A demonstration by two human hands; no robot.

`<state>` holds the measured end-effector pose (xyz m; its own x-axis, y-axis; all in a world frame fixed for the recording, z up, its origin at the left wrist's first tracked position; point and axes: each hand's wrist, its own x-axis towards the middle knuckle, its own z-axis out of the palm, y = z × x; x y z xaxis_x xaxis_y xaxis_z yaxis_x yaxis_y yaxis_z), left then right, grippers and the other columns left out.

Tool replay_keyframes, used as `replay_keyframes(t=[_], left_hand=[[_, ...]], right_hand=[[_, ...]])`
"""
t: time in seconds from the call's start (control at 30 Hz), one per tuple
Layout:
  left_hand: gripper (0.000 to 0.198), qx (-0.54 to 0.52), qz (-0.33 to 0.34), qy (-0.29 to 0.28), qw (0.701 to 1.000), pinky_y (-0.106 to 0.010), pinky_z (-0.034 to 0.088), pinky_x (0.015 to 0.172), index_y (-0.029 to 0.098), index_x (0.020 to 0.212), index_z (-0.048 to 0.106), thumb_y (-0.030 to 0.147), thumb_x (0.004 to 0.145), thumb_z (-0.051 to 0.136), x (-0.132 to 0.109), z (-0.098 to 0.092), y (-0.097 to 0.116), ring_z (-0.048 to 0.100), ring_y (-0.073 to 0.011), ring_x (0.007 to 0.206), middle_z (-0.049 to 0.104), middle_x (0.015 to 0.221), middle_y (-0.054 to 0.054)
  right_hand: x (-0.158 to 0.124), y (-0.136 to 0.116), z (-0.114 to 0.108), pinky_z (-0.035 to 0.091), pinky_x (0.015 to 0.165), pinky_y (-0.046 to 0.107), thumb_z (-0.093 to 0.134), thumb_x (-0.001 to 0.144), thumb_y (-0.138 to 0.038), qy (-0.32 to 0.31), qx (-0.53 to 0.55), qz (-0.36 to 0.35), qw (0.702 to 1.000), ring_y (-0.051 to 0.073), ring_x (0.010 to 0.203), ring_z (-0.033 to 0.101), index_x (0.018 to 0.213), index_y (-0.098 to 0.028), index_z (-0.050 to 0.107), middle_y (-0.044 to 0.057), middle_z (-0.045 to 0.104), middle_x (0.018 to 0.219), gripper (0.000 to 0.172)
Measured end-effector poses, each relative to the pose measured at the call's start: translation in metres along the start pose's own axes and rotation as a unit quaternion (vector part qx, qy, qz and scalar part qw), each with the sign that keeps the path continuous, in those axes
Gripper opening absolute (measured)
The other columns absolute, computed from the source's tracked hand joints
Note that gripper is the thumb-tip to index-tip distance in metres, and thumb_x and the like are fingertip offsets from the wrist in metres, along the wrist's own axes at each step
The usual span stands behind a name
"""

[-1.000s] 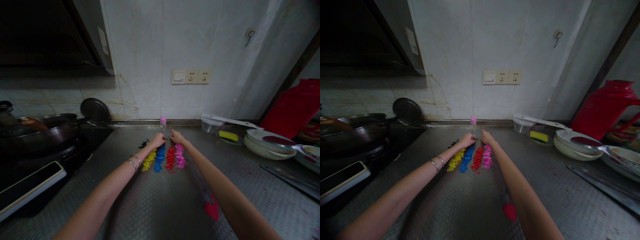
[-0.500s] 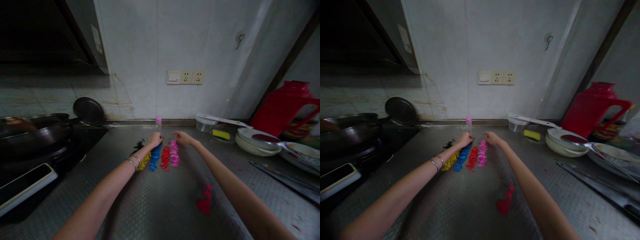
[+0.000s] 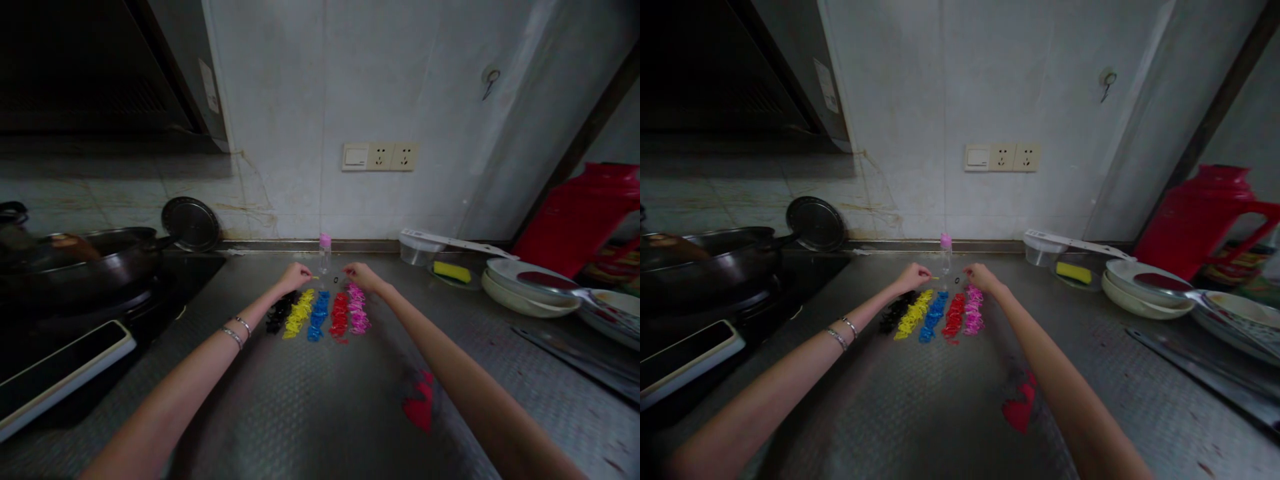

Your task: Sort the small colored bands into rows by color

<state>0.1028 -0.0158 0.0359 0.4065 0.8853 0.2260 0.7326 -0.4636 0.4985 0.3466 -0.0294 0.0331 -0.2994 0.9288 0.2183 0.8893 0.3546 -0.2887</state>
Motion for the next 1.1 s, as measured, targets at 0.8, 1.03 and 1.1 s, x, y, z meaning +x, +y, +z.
replay_keyframes(t=[0.8,1.03,1.1], left_hand=[[0.03,-0.159,-0.13,0.087,0.975,-0.019,0.037,0.05,0.011,0.087,0.069,0.032,0.071,0.053,-0.039,-0.035,-0.053,0.051,-0.0097,0.055,0.065,0.066,-0.004],[0.035,-0.188,-0.156,0.144,0.959,-0.018,0.031,0.044,0.014,0.088,0.068,0.039,0.073,0.048,-0.052,-0.024,-0.069,0.044,-0.0075,0.046,0.059,0.057,0.0],[0.033,-0.172,-0.153,0.147,0.962,-0.018,0.035,0.048,0.013,0.086,0.068,0.036,0.072,0.049,-0.052,-0.023,-0.067,0.049,-0.009,0.052,0.063,0.063,-0.001]], right_hand=[[0.002,-0.047,-0.001,0.044,0.074,0.03,0.045,0.078,-0.013,-0.04,-0.223,-0.074,0.971,0.025,0.094,0.054,0.084,-0.015,0.066,0.015,0.062,0.093,0.023],[0.004,-0.053,-0.003,0.042,0.072,0.023,0.049,0.077,-0.02,-0.033,-0.146,-0.033,0.988,0.019,0.089,0.057,0.089,-0.018,0.065,0.009,0.064,0.093,0.02],[0.009,-0.062,-0.001,0.042,0.071,0.021,0.049,0.077,-0.02,-0.021,-0.088,-0.03,0.995,0.016,0.084,0.059,0.09,-0.019,0.064,0.006,0.065,0.09,0.02]])
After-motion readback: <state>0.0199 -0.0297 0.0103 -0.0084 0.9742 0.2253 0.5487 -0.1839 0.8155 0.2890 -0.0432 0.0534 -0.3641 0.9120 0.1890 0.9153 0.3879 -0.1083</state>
